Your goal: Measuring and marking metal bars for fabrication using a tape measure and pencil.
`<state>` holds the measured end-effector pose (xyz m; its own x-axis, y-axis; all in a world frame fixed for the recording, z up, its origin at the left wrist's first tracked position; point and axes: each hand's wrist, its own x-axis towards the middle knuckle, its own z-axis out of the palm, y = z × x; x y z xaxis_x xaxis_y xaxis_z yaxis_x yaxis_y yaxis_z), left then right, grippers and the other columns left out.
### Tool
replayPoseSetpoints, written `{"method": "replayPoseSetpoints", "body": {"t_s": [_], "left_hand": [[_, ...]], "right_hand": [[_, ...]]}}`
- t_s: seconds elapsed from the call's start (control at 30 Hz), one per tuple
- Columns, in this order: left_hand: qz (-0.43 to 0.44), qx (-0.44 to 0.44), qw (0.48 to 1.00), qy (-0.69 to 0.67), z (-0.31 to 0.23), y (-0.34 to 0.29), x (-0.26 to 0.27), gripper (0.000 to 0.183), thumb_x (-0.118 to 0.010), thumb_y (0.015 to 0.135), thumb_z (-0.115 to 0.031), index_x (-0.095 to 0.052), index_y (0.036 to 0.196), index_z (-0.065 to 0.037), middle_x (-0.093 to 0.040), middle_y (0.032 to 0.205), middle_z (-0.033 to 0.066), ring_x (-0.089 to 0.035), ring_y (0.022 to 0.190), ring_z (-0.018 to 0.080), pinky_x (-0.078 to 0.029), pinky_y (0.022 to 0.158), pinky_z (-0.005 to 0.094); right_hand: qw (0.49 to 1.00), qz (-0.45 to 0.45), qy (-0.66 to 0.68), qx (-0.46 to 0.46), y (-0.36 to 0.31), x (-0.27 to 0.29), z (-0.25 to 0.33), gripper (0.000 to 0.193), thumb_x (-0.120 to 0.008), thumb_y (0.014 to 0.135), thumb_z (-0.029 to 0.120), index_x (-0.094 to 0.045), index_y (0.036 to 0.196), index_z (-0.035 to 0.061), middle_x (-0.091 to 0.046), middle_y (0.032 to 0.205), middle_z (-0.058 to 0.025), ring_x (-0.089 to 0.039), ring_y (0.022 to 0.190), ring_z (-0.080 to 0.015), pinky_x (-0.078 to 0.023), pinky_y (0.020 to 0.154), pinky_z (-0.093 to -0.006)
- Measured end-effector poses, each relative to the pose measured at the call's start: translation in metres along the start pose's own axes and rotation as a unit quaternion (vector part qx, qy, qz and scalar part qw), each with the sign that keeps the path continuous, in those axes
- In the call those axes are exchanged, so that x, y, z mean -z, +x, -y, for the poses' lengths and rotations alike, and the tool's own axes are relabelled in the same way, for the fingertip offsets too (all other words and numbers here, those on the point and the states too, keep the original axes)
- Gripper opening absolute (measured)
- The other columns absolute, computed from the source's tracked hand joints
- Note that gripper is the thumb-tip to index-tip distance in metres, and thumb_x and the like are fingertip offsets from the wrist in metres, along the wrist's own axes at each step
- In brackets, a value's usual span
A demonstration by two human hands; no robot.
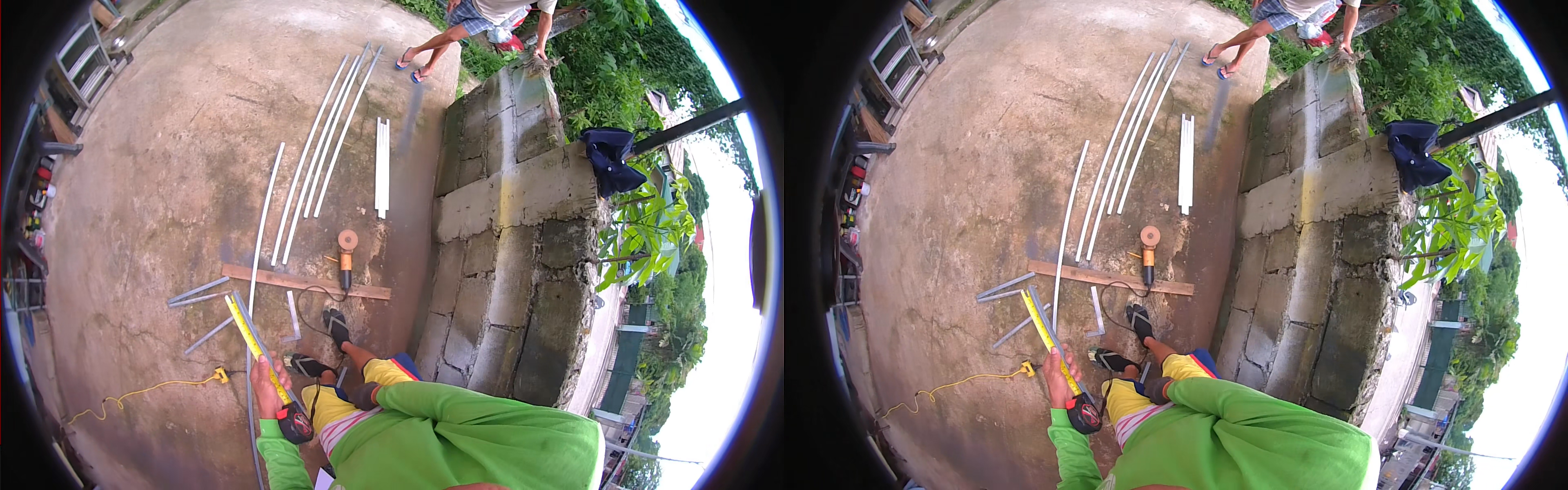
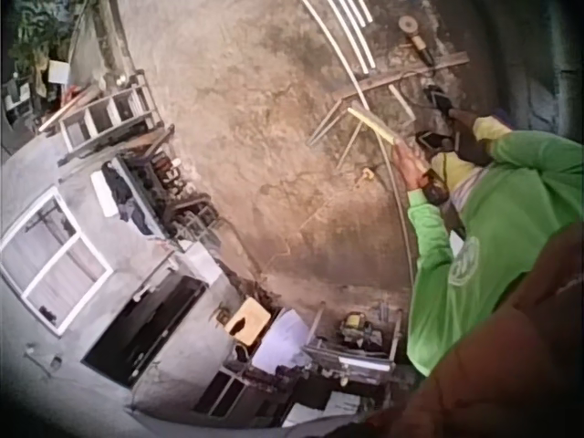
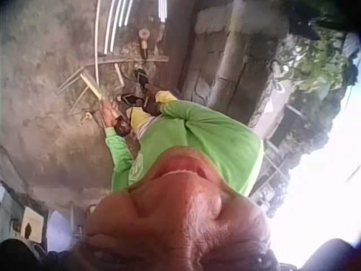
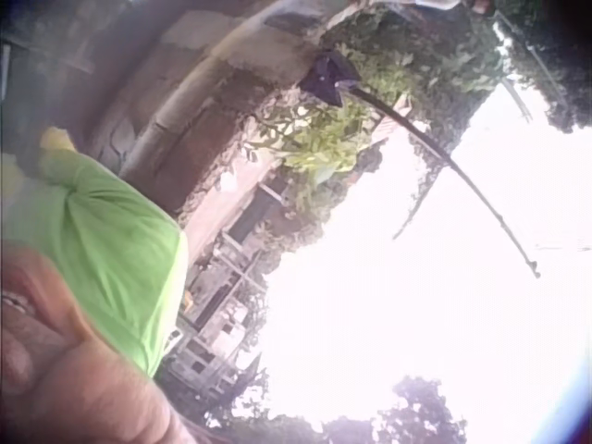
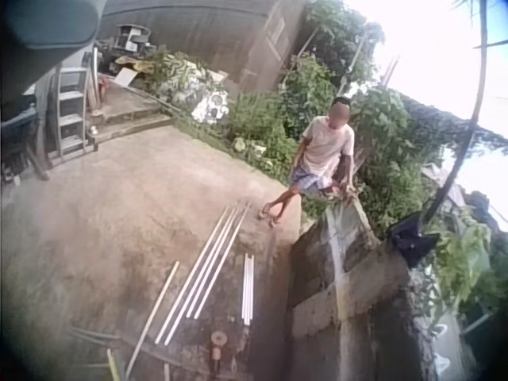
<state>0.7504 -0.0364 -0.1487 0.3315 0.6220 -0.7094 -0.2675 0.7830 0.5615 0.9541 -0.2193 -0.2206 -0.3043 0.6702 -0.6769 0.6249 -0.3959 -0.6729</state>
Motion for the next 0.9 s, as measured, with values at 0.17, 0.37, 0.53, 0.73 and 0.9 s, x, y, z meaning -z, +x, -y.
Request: {"method": "replayPoseSetpoints", "body": {"t_s": [0.17,0.37,0.53,0.73,0.9], "left_hand": [[0.002,0.010,1.000,-0.018,0.003,0.001,0.008,0.037,-0.046,0.099,-0.037,-0.048,0.110,-0.002,-0.046,0.073,0.0033,-0.043,0.050,0.0109,-0.037,0.039,0.0258],[0.029,-0.001,1.000,0.000,0.004,-0.004,0.011,0.035,-0.046,0.099,-0.035,-0.048,0.109,-0.002,-0.048,0.073,0.0039,-0.043,0.050,0.0110,-0.036,0.039,0.0257],[0.015,0.024,1.000,-0.007,-0.004,-0.001,0.003,0.035,-0.046,0.099,-0.036,-0.049,0.108,-0.002,-0.048,0.073,0.0033,-0.043,0.049,0.0103,-0.036,0.039,0.0252],[0.026,0.006,0.999,-0.029,0.016,0.042,0.031,0.039,-0.050,0.097,-0.038,-0.050,0.112,-0.001,-0.048,0.075,0.0026,-0.044,0.052,0.0086,-0.037,0.042,0.0239],[-0.008,-0.006,1.000,-0.016,0.049,0.125,0.076,0.037,-0.048,0.099,-0.034,-0.050,0.113,0.000,-0.047,0.075,0.0032,-0.042,0.051,0.0086,-0.036,0.042,0.0230]], "right_hand": [[1.000,0.011,0.001,0.001,0.005,0.000,0.005,0.024,-0.064,0.079,0.019,-0.067,0.101,0.0080,-0.067,0.096,-0.0129,-0.063,0.092,-0.0306,-0.050,0.081,-0.0385],[1.000,0.028,0.004,0.002,0.003,-0.003,0.012,0.023,-0.064,0.080,0.018,-0.067,0.101,0.0078,-0.067,0.097,-0.0130,-0.063,0.092,-0.0306,-0.050,0.081,-0.0383],[0.998,0.057,0.025,0.018,-0.003,0.000,0.026,0.023,-0.064,0.080,0.017,-0.066,0.101,0.0075,-0.067,0.097,-0.0130,-0.063,0.092,-0.0305,-0.050,0.081,-0.0381],[0.970,0.150,0.162,0.098,0.022,-0.012,0.006,0.022,-0.064,0.081,0.016,-0.066,0.101,0.0072,-0.067,0.097,-0.0131,-0.063,0.092,-0.0305,-0.050,0.082,-0.0379],[0.994,-0.096,0.048,-0.026,0.161,0.080,-0.115,0.023,-0.058,0.087,0.017,-0.065,0.107,0.0072,-0.067,0.098,-0.0152,-0.064,0.092,-0.0305,-0.050,0.082,-0.0369]]}}
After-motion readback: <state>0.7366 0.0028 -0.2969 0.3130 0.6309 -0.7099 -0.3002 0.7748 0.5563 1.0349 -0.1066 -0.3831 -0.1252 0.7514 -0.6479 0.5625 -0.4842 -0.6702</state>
